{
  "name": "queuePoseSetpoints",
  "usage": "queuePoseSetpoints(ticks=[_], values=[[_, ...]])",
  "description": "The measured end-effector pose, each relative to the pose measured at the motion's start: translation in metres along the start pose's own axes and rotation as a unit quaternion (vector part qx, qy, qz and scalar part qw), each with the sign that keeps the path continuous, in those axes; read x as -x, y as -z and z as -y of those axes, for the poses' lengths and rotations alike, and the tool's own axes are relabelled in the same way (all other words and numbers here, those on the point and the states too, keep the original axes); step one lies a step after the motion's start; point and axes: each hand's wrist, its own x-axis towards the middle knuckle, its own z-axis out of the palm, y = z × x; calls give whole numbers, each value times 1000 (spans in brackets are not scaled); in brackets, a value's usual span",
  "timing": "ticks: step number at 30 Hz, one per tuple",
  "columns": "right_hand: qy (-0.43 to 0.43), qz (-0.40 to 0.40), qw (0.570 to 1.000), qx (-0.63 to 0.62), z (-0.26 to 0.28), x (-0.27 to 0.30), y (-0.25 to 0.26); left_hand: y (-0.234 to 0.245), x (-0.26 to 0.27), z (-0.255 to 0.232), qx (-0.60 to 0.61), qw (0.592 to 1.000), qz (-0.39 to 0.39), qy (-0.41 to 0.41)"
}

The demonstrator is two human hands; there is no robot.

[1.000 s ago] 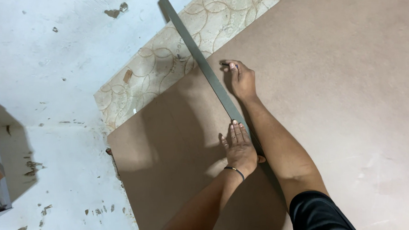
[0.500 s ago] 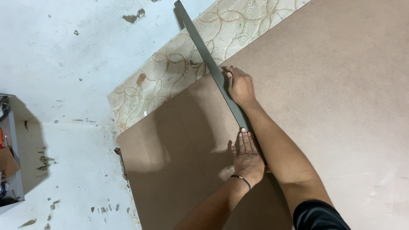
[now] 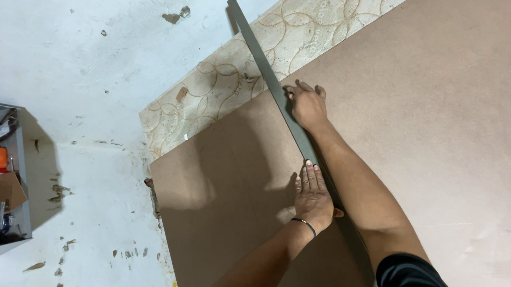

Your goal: Measuring and marking a wooden board using a tape measure and a straight edge

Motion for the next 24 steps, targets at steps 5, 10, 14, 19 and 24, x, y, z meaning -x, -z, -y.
queuePoseSetpoints(ticks=[5,10,14,19,24], values=[[2,26,999,27,-26,-43,-37,-38,-32,14,-10,1000,-22,-10],[24,61,995,72,34,40,75,-37,-29,11,-40,999,-29,-7],[76,122,975,167,21,130,100,-19,-18,8,-60,998,-16,-5],[107,136,960,219,2,292,141,-7,-14,9,-110,994,3,-6],[56,87,985,136,-47,475,153,-14,-9,-4,-189,982,-18,7]])
